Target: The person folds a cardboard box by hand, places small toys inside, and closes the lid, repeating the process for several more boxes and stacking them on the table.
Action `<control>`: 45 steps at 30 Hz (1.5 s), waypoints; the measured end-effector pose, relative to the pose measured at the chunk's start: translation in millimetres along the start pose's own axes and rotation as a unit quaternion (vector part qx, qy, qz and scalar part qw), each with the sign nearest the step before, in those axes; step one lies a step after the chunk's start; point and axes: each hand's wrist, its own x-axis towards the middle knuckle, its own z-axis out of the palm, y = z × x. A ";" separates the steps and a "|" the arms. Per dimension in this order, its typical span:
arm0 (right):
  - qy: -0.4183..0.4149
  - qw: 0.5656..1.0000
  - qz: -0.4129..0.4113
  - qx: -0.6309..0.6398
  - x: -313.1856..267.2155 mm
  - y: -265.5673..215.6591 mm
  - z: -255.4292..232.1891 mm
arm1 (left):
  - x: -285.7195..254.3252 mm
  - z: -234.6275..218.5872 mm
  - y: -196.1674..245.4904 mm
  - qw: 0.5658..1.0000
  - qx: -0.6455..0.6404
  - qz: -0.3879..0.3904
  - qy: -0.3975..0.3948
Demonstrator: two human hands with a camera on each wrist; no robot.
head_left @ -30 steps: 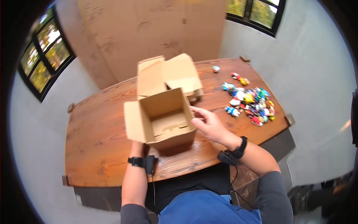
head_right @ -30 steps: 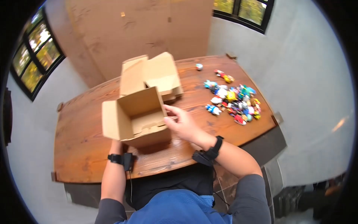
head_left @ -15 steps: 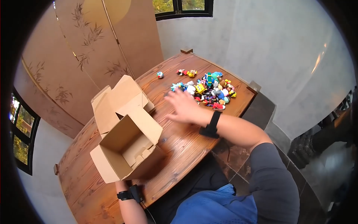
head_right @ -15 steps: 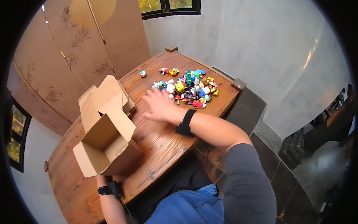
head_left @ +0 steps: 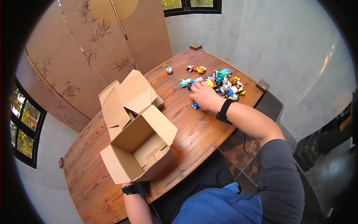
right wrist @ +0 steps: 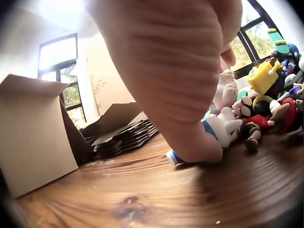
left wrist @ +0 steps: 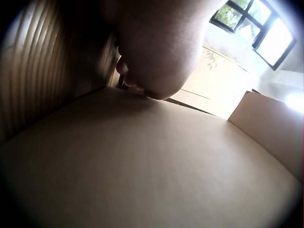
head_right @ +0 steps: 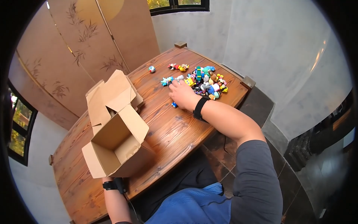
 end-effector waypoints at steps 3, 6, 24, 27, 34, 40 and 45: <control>-0.014 0.999 -0.028 -0.010 3.9 -9.6 11.5 | -2.8 3.1 -1.2 1.000 -0.007 -0.006 0.004; 0.085 0.996 -0.020 -0.006 5.7 -12.7 22.1 | -2.4 1.9 0.7 1.000 -0.014 -0.011 0.008; -0.021 0.964 0.070 0.257 8.8 0.6 17.3 | -6.6 6.3 0.8 0.997 -0.067 -0.028 0.026; 0.010 0.952 0.092 0.293 7.2 2.5 20.4 | -11.9 5.7 -1.3 0.996 -0.081 -0.021 0.043; 0.073 0.915 0.061 0.392 26.3 -7.0 -68.5 | -2.8 17.4 9.4 0.980 -0.123 0.012 0.158; -0.020 0.864 -0.061 0.499 49.6 -54.7 -188.3 | 12.4 36.6 15.6 0.954 -0.156 0.044 0.252; -0.143 0.867 -0.200 0.433 77.6 -111.2 -217.9 | 20.4 43.0 19.6 0.942 -0.173 0.054 0.283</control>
